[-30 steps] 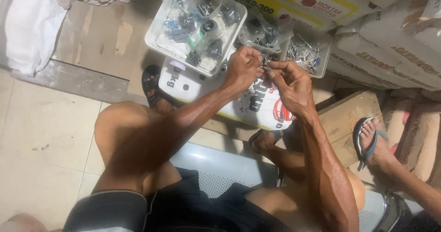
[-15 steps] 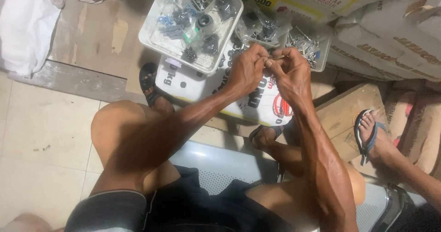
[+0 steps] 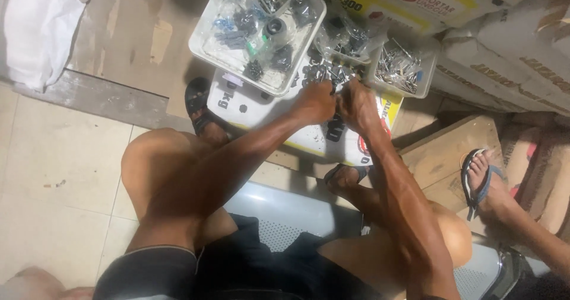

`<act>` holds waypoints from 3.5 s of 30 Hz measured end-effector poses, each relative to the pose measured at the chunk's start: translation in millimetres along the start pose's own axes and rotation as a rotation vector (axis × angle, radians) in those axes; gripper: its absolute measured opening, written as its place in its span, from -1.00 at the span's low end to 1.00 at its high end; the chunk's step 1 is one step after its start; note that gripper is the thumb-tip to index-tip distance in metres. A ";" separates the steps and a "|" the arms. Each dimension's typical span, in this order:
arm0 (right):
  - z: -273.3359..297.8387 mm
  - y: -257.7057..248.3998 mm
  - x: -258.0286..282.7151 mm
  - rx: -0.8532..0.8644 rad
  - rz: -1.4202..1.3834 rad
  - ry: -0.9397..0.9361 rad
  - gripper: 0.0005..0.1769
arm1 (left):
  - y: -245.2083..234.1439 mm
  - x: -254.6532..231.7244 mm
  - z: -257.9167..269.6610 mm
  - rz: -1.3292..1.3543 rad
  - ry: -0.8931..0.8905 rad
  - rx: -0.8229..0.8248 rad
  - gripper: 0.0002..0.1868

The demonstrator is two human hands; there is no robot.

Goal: Assembling small metal bolts and nuts by hand.

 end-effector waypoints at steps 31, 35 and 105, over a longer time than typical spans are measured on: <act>23.2 -38.9 -31.7 -0.049 -0.017 0.201 -0.79 | 0.0 18.5 11.6 -0.656 0.353 -0.238 -0.77; 54.0 -101.0 8.1 -0.067 -0.330 0.204 -0.84 | 5.4 19.4 4.0 -0.609 0.390 -0.302 -0.77; 7.2 11.2 -76.4 -0.120 0.450 0.099 -0.78 | 14.1 25.7 6.4 -0.254 0.171 0.034 -0.79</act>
Point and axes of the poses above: each hand's wrist, its own z-axis away from the middle knuckle, its own y-axis out of the palm, x = y × z, the point moved 10 cm from there along -z, towards the middle knuckle, and after that the axes turned 15 degrees about y, right-handed, at the moved point
